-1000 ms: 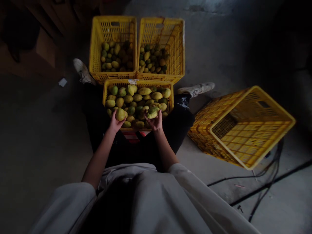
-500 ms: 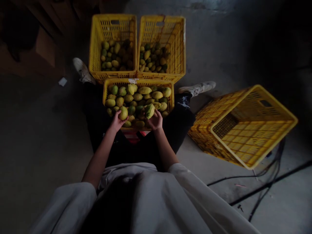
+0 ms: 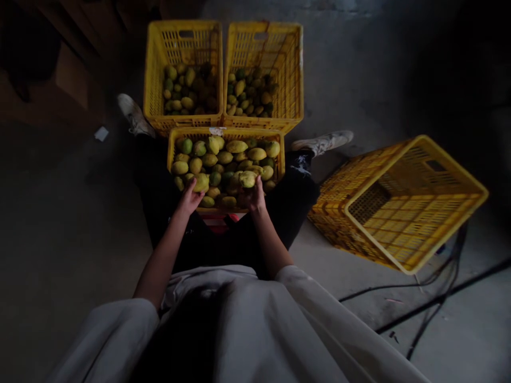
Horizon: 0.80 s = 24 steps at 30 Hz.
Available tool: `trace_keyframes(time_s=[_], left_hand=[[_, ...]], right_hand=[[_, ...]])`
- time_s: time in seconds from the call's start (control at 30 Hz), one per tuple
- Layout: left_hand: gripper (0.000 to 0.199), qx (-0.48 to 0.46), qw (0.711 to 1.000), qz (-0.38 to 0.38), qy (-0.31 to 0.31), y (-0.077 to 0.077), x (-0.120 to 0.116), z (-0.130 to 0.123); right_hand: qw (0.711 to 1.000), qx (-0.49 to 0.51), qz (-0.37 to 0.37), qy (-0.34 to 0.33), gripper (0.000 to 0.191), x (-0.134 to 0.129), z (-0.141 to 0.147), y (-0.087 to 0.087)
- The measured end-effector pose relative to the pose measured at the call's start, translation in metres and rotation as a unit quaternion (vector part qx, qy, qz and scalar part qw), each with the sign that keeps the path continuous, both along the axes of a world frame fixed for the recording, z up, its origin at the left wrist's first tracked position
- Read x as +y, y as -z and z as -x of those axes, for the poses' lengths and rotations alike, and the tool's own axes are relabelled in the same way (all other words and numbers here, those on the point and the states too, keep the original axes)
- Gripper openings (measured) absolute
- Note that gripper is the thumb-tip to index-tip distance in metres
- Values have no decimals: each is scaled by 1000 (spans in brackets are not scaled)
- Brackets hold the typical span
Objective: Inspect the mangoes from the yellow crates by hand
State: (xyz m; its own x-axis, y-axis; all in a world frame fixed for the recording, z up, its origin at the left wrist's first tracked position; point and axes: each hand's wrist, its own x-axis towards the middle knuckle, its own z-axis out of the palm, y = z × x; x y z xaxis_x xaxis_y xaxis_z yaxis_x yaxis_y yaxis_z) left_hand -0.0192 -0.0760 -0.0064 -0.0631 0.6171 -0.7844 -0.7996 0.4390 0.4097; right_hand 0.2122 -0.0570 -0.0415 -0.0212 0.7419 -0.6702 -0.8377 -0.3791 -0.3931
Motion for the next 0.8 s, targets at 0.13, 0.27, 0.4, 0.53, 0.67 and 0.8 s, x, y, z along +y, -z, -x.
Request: trace_keyframes(time_s=[0.13, 0.27, 0.4, 0.53, 0.67, 0.8], left_hand=[[5, 28, 1000, 14, 2, -7, -1, -1], [15, -6, 1000, 11, 1, -14, -1, -3], [30, -9, 999, 35, 6, -14, 1, -1], [41, -7, 999, 38, 30, -16, 1, 2], [42, -10, 999, 29, 41, -19, -1, 1], [38, 0, 998, 34, 50, -17, 0, -1]], right_hand=[[999, 44, 23, 13, 28, -2, 1, -11], [996, 85, 10, 2, 23, -6, 0, -17], [997, 68, -2, -39, 26, -5, -2, -13], [997, 47, -17, -58, 26, -4, -3, -8], [997, 53, -23, -50, 26, -6, -3, -11], [995, 57, -45, -64, 28, -7, -1, -16]])
